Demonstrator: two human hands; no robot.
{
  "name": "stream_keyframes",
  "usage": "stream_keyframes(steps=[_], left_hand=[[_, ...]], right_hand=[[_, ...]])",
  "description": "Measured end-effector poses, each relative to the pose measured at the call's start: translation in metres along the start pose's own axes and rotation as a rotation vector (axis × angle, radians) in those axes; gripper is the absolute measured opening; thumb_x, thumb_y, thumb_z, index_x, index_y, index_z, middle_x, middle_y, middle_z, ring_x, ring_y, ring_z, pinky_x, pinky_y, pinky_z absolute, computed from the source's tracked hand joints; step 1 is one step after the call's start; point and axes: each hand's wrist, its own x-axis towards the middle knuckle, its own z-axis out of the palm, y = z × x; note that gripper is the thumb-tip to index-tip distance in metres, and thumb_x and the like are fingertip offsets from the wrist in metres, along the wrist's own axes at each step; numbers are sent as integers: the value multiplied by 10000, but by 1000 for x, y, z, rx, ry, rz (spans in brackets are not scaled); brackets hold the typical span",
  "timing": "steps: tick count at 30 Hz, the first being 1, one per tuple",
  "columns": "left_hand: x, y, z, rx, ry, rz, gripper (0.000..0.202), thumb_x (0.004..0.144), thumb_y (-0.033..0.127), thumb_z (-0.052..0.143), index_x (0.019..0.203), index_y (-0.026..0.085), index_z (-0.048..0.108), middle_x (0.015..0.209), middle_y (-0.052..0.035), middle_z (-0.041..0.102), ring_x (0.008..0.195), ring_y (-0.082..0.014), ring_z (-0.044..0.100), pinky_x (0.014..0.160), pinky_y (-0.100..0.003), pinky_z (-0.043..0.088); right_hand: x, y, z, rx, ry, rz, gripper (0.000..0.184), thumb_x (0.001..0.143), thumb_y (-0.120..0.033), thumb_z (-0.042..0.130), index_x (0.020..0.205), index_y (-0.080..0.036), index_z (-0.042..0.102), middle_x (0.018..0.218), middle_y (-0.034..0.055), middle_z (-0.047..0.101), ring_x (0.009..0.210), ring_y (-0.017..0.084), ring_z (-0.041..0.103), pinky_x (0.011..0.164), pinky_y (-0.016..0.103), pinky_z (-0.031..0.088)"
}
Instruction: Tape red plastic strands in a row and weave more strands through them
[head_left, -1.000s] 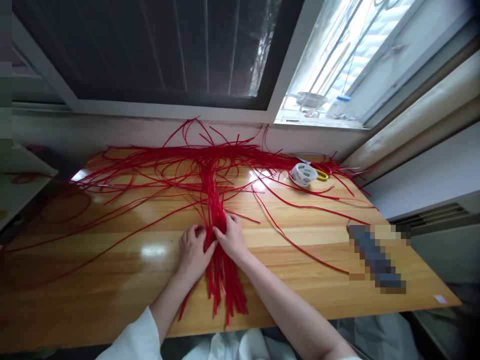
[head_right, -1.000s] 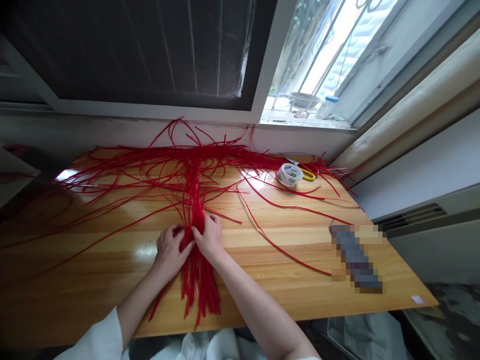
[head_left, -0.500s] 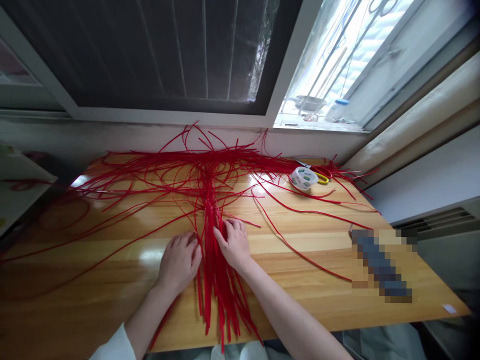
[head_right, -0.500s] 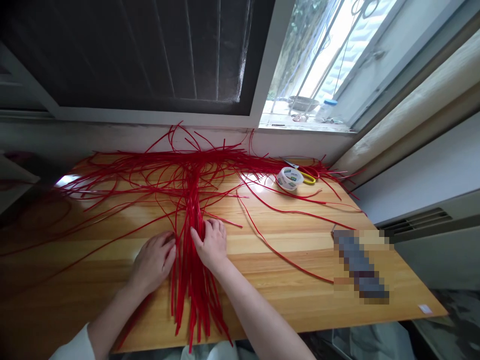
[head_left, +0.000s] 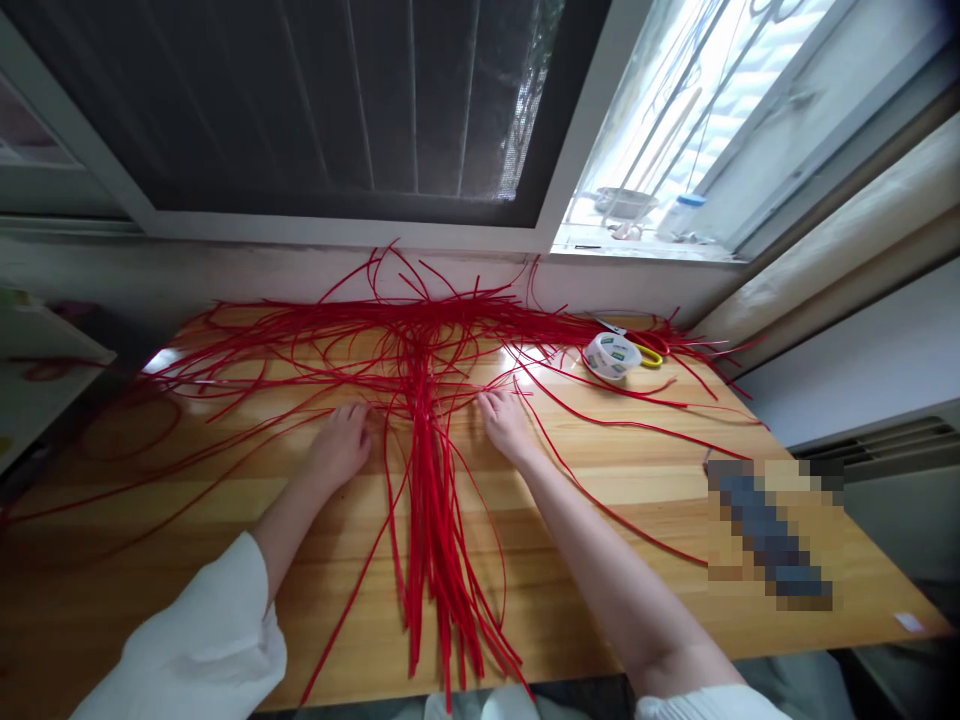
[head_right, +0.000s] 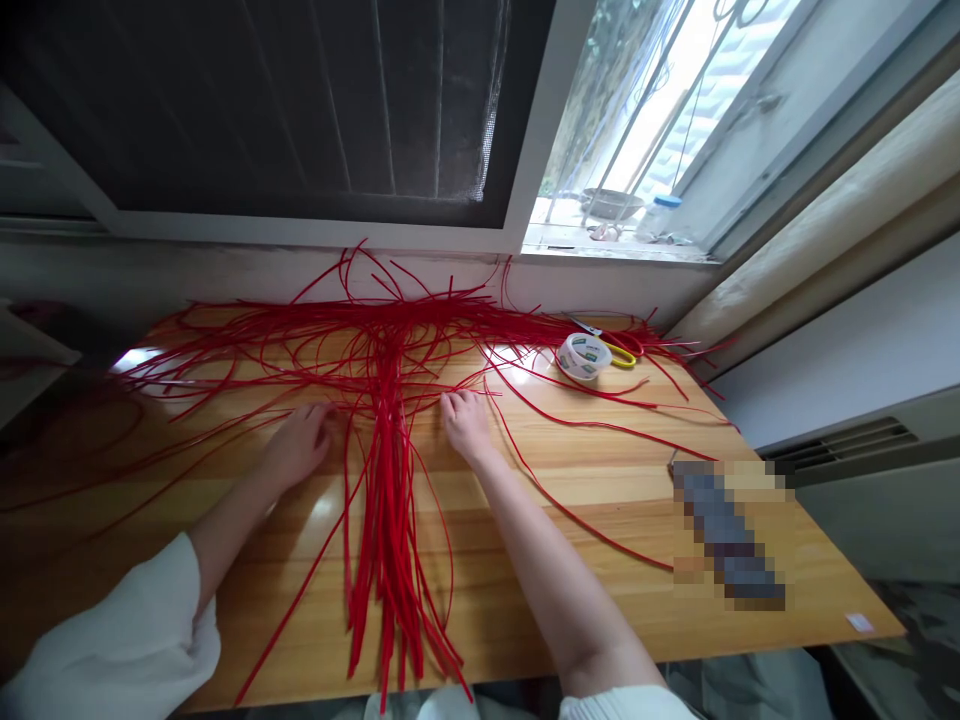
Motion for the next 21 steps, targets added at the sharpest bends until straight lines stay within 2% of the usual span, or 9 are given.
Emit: stream_keyframes(steps=[3, 6, 8, 10, 12, 14, 16, 19, 21], left_hand=[[14, 2, 0, 23, 24, -40, 316, 764, 162, 437, 1057, 108, 544, 1026, -132, 555, 1010, -270, 507, 883, -389, 413], [12, 9, 0, 9, 49, -58, 196, 778, 214, 447, 915, 136, 564, 933, -109, 551, 938, -258, 525, 843, -385, 434], [2, 14, -1, -57, 84, -80, 164, 779, 227, 450, 891, 150, 541, 914, -94, 546, 900, -240, 531, 821, -372, 446], [-11, 18, -1, -154, 108, -98, 145, 770, 220, 455, 888, 162, 517, 908, -81, 544, 877, -228, 534, 802, -368, 455], [-24, 20, -1, -250, 120, -95, 114, 761, 207, 456, 862, 177, 501, 898, -71, 540, 876, -223, 532, 792, -369, 462], [-36, 20, -1, -336, 137, -83, 77, 762, 204, 452, 827, 190, 491, 886, -61, 532, 879, -215, 528, 772, -361, 473], [-44, 19, -2, -405, 155, -79, 63, 766, 206, 450, 815, 197, 488, 884, -53, 526, 872, -203, 527, 736, -343, 486], [-51, 19, -3, -455, 186, -66, 76, 763, 194, 456, 825, 194, 499, 878, -45, 527, 856, -188, 531, 735, -332, 489], [-52, 19, -4, -476, 204, -52, 82, 763, 178, 458, 828, 191, 507, 873, -42, 529, 850, -180, 535, 754, -328, 486]], right_hand=[[10, 6, -5, -31, 41, 49, 284, 863, -301, 439, 913, -155, 678, 927, 114, 628, 948, 224, 502, 888, 346, 336], [13, 18, -21, -59, 104, 93, 245, 826, -324, 476, 860, -173, 666, 885, 86, 625, 904, 213, 503, 847, 319, 357], [18, 34, -41, -85, 177, 135, 276, 838, -330, 433, 909, -162, 641, 933, 95, 610, 930, 220, 484, 865, 332, 346], [29, 57, -68, -129, 267, 201, 326, 854, -310, 373, 993, -119, 598, 1028, 144, 569, 1020, 255, 426, 922, 386, 296], [45, 84, -96, -228, 359, 317, 337, 852, -293, 358, 1054, -114, 559, 1095, 160, 529, 1082, 272, 369, 942, 407, 268], [60, 110, -119, -365, 319, 442, 352, 832, -288, 394, 1123, -136, 520, 1193, 153, 469, 1146, 274, 311, 958, 406, 254], [72, 132, -135, -380, 258, 475, 411, 774, -241, 478, 1175, -148, 491, 1256, 152, 428, 1187, 288, 276, 950, 423, 270], [78, 151, -144, -371, 164, 498, 490, 698, -177, 558, 1183, -173, 491, 1263, 145, 431, 1214, 313, 268, 917, 460, 309], [76, 156, -144, -366, 121, 510, 433, 677, -145, 569, 1109, -167, 539, 1205, 151, 469, 1181, 315, 319, 876, 460, 344]])
